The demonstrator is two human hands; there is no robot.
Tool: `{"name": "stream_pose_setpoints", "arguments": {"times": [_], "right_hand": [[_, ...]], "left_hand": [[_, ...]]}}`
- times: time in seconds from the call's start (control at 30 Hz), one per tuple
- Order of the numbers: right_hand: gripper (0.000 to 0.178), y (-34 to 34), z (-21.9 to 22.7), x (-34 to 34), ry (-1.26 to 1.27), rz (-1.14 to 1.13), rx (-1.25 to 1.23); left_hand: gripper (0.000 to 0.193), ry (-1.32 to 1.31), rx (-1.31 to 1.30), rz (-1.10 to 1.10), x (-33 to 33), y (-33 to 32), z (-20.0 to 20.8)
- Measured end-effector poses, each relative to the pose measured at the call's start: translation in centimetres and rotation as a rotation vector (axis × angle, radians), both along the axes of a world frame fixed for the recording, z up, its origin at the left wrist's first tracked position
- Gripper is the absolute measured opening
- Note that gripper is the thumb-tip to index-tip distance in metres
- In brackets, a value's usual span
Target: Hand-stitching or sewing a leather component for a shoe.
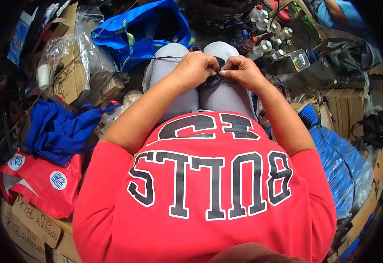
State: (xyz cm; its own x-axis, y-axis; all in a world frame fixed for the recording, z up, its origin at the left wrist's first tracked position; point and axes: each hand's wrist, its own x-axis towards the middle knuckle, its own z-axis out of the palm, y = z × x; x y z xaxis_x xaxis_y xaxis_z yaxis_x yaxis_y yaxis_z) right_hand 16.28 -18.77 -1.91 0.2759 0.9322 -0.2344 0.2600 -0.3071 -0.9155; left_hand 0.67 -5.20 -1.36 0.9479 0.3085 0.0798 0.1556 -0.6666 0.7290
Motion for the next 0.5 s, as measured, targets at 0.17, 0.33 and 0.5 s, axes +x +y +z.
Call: {"name": "stream_pose_setpoints", "arguments": {"times": [0.17,0.33,0.5], "right_hand": [[0.013,-1.1,-0.7,2.5,0.177,-0.034,0.024],[0.016,-2.6,-0.6,1.6,-0.262,0.048,0.146],[0.020,-4.7,1.6,3.0,-0.021,0.017,-0.037]], "left_hand": [[0.005,0.007,0.155,-0.062,-1.3,2.1,0.0],[0.008,0.162,-0.072,-0.006,-1.2,0.9,0.8],[0.012,0.096,-0.069,-0.033,-0.5,0.2,0.3]]}}
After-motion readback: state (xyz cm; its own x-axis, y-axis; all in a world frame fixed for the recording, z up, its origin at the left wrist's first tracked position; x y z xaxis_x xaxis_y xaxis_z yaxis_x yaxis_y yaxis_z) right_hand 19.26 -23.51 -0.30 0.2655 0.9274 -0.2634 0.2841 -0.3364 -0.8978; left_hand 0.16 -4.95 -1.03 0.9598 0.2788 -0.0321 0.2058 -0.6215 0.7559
